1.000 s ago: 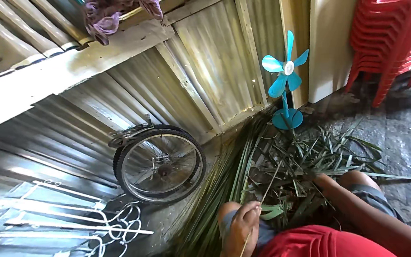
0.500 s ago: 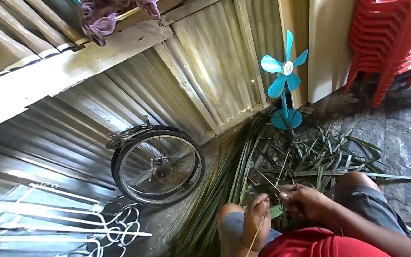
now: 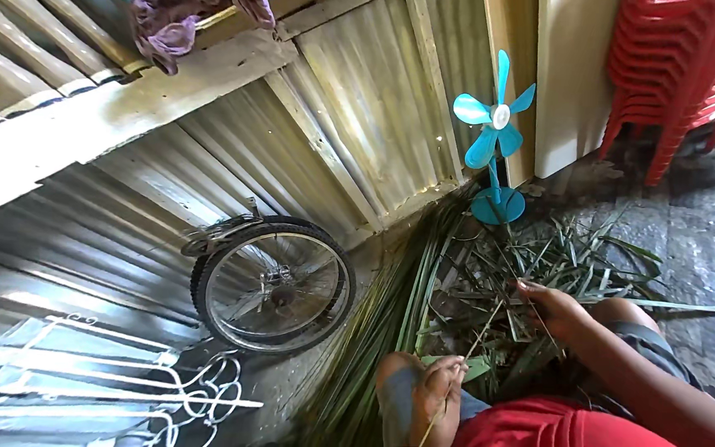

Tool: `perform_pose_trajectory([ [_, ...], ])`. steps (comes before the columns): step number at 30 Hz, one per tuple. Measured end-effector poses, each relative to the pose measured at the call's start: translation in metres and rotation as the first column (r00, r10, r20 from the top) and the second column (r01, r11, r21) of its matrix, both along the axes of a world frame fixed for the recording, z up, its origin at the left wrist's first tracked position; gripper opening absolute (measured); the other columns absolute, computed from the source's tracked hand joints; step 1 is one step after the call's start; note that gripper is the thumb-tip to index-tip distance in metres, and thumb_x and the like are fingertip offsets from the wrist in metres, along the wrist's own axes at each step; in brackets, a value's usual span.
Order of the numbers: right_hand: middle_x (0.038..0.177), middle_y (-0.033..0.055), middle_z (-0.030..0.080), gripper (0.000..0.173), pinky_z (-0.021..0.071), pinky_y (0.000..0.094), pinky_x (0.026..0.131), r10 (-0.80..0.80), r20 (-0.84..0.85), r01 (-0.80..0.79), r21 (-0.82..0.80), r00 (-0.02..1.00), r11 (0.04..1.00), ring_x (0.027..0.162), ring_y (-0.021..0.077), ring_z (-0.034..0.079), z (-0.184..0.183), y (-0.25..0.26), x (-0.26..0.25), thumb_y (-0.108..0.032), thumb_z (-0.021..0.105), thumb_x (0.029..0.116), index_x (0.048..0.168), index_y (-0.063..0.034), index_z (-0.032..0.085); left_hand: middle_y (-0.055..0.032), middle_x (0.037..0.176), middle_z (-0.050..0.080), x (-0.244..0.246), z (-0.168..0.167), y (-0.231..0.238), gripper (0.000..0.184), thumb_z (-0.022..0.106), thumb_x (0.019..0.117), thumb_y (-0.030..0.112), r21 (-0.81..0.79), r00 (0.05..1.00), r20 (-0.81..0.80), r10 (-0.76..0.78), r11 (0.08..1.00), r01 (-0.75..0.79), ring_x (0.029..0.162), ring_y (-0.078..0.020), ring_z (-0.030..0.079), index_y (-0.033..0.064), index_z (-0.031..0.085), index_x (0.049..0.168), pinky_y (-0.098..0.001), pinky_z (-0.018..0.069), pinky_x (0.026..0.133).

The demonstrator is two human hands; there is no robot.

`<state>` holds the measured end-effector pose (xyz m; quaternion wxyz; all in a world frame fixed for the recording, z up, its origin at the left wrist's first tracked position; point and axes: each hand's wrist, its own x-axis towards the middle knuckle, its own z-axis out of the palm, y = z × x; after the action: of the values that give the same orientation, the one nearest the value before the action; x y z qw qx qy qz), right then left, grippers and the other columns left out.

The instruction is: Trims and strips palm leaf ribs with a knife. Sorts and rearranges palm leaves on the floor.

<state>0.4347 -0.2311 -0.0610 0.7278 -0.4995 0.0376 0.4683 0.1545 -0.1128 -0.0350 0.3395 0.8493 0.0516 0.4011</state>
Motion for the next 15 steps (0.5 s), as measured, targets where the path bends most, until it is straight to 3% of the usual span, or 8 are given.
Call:
perform_pose_trajectory([
  [4,0.083,0.0051,0.059,0.040,0.0399,0.0272,0.045,-0.123,0.086,0.134,-0.134,0.989,0.982,0.052,0.0106,0.044,-0.008,0.006,-0.003,-0.021,0.069,0.0976,0.135,-0.0086,0.062,-0.0098,0.111,0.075,0.001,0.001,-0.008,0.005,0.067,0.0972,0.005,-0.121,1.000,0.006,0.012,0.993,-0.012,0.097,-0.0187,0.075,0.0023,0.070,0.094,-0.0335,0.0642,0.088],
  [6,0.084,0.0052,0.059,0.039,0.0399,0.0297,0.047,-0.219,0.131,0.241,-0.188,0.967,0.952,0.054,0.0111,0.044,-0.023,0.000,0.015,-0.023,0.072,0.0959,0.132,-0.0092,0.064,-0.0093,0.110,0.075,-0.001,0.004,-0.011,0.005,0.067,0.0976,0.007,-0.151,0.999,0.034,0.013,0.988,-0.007,0.096,-0.0188,0.075,0.0033,0.069,0.095,-0.0341,0.0648,0.087],
  [8,0.080,0.0025,0.054,0.034,0.0406,0.0291,0.048,-0.203,0.101,0.219,-0.188,0.974,0.957,0.055,0.0108,0.044,-0.026,-0.011,0.028,-0.026,0.070,0.0974,0.127,-0.0105,0.065,-0.0086,0.110,0.075,-0.003,0.004,-0.007,0.005,0.067,0.0980,0.008,-0.166,0.998,0.044,0.040,0.986,-0.032,0.094,-0.0186,0.075,0.0042,0.069,0.096,-0.0337,0.0652,0.085],
  [12,0.075,-0.0003,0.055,0.031,0.0410,0.0238,0.045,0.158,0.100,-0.156,-0.025,0.982,0.987,0.052,0.0078,0.045,0.003,-0.017,-0.013,-0.025,0.060,0.1022,0.130,-0.0098,0.063,-0.0110,0.110,0.075,0.003,0.001,-0.003,0.003,0.066,0.0954,0.000,-0.250,0.995,0.043,0.089,0.965,-0.075,0.089,-0.0209,0.077,0.0005,0.069,0.098,-0.0346,0.0667,0.080],
  [15,0.073,-0.0005,0.056,0.034,0.0436,0.0242,0.046,0.421,0.125,-0.433,0.098,0.898,0.896,0.051,0.0074,0.047,0.026,-0.013,-0.056,-0.021,0.062,0.0995,0.131,-0.0101,0.060,-0.0118,0.109,0.075,0.016,-0.005,-0.002,0.009,0.065,0.0963,0.000,-0.293,0.996,0.046,0.077,0.954,-0.060,0.086,-0.0210,0.076,-0.0018,0.070,0.104,-0.0354,0.0670,0.077],
])
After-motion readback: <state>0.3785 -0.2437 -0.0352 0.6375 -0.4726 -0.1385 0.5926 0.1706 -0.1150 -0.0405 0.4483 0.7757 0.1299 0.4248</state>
